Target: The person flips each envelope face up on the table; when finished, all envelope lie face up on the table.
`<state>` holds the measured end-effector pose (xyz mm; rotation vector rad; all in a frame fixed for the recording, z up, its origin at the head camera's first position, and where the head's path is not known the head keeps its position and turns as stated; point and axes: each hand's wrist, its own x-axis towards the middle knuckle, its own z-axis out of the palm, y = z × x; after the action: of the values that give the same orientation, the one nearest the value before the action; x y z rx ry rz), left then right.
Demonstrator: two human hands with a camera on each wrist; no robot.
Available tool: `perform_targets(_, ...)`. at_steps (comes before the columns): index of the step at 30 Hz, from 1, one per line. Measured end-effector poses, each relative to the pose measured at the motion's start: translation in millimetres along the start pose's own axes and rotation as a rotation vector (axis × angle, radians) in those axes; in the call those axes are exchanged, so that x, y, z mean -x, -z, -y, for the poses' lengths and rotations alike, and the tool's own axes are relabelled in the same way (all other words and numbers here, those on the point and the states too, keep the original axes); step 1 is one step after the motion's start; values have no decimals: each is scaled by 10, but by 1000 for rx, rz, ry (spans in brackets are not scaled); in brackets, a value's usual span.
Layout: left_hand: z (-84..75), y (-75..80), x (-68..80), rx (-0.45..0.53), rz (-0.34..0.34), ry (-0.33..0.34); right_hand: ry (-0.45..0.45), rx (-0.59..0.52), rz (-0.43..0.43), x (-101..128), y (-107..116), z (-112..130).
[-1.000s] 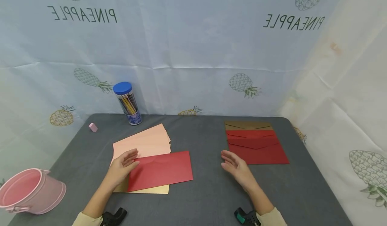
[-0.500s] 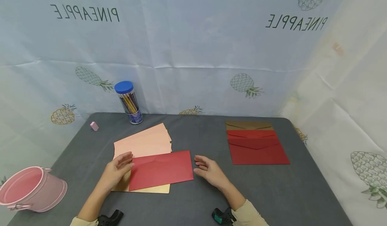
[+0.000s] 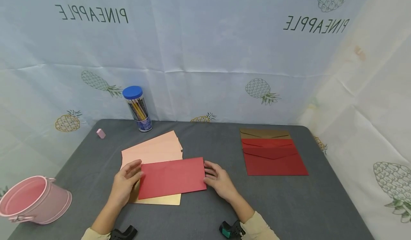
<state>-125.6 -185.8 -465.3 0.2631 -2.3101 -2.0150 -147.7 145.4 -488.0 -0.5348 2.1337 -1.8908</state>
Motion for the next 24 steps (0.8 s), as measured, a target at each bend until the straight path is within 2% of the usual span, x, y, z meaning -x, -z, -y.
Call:
perform_targets(4,37,-29,-6,51,17,37,16,-75,-7,-13,7,-46)
perform_targets(10,83,-29,-16,63,64,44,20,-60,-56,-25,16,-86)
perform_targets(17,128,-26,-1,131,128,-45,25,-21,-138,-31,10,-81)
perform_targets(24,169,-29,-14,140,126,-76,13,-76,-162,-19,24,-84)
